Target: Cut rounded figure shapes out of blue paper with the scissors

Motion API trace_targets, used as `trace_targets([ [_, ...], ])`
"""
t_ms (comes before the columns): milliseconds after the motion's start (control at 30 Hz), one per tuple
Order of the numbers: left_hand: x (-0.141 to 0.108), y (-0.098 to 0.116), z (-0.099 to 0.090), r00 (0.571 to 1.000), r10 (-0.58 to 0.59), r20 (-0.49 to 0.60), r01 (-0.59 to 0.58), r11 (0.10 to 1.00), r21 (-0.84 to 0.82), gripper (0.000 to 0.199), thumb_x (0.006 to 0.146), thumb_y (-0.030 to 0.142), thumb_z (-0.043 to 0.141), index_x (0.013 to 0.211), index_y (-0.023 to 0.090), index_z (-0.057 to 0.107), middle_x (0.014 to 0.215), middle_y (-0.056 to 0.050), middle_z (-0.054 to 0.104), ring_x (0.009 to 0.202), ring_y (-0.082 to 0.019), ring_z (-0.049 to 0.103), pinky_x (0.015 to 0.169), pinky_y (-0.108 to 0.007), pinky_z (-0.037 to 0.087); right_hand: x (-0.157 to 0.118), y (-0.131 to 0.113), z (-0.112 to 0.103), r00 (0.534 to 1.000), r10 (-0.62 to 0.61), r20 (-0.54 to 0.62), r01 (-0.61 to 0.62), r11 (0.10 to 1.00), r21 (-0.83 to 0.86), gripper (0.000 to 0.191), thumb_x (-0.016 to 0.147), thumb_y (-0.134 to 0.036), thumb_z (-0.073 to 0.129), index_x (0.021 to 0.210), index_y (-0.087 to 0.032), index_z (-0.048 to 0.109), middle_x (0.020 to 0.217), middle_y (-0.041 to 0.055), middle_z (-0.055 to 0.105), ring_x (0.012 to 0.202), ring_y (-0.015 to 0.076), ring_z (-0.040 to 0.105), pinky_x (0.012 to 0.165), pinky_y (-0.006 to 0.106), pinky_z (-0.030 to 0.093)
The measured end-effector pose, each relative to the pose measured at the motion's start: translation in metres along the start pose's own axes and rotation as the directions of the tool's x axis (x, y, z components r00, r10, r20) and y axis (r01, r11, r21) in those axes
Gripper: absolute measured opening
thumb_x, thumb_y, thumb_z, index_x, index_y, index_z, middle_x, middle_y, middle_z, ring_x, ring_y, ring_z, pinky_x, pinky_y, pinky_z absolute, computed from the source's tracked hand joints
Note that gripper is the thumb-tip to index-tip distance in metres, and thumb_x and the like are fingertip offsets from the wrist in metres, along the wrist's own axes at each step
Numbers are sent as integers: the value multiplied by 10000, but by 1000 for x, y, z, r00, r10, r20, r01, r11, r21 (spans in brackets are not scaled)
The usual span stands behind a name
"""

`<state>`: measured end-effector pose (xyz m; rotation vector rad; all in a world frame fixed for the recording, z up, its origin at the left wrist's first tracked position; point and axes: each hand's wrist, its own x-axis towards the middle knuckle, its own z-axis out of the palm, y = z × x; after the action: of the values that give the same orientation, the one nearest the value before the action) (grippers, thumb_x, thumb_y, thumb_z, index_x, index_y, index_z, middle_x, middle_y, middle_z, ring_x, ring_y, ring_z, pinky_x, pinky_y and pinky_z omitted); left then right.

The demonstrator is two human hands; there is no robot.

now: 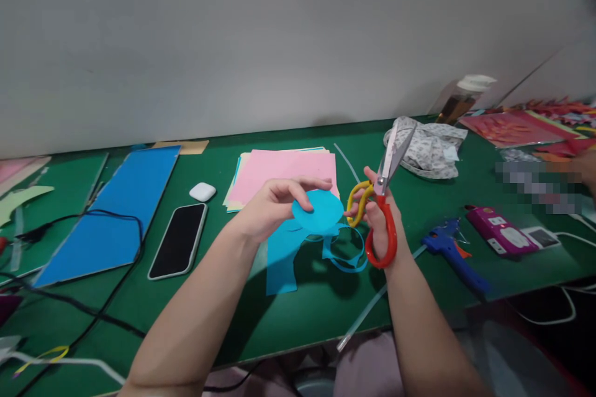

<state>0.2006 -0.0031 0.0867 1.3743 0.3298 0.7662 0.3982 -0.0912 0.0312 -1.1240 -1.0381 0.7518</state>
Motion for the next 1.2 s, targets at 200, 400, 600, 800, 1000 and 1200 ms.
trace_targets([
  [200, 2, -4, -1, 996, -43, -84, 43, 999, -9, 102, 678, 263, 823, 681, 218, 732, 1174, -61, 717, 1215, -292, 589, 925, -409, 511, 0, 1, 2, 983, -103, -151, 56, 956, -289, 479, 819, -525, 654, 1240, -296, 635, 1121, 53, 490, 648, 96, 584, 633, 300, 572],
  [400, 3, -6, 0, 987, -62, -149, 62, 998, 1, 79, 682, 216, 807, 721, 207, 739, 1088, -60, 746, 1121, -253, 645, 942, -388, 507, 2, -9, 2, 986, 93, -141, -101, 994, -50, 434, 789, -449, 706, 1153, -228, 625, 966, 30, 600, 701, 129, 625, 677, 309, 583],
  [600, 7, -7, 6, 955, -103, -279, 149, 978, 147, 290, 701, 252, 802, 980, 214, 731, 766, 7, 698, 701, -126, 637, 683, -257, 523, -3, -21, 8, 990, 121, -76, -115, 990, 81, 426, 750, -382, 730, 1145, -245, 649, 1090, 41, 652, 676, 102, 580, 569, 244, 514],
  [800, 2, 3, 21, 934, -17, -358, 202, 850, 487, 526, 765, 240, 714, 1275, 229, 589, 691, 44, 573, 576, -92, 550, 570, -224, 482, -7, -21, 19, 981, 150, -120, -136, 984, 114, 369, 749, -288, 719, 1112, -255, 657, 1118, 37, 659, 682, 103, 591, 574, 251, 531],
  [1000, -1, 5, 34, 955, -103, -277, 228, 853, 470, 587, 774, 258, 706, 1334, 240, 529, 657, 57, 519, 521, -90, 529, 505, -223, 509, -7, -19, 24, 984, 158, -86, -147, 982, 116, 432, 731, -242, 705, 1158, -268, 642, 1095, 24, 666, 743, 123, 619, 633, 268, 565],
  [1200, 1, 3, 34, 957, -143, -253, 241, 877, 416, 558, 773, 240, 711, 1307, 209, 551, 602, 76, 462, 507, -84, 514, 485, -208, 514, -5, -16, 21, 991, 106, -87, -102, 994, 40, 462, 740, -222, 672, 1197, -273, 624, 1064, 25, 670, 812, 148, 629, 661, 277, 562],
])
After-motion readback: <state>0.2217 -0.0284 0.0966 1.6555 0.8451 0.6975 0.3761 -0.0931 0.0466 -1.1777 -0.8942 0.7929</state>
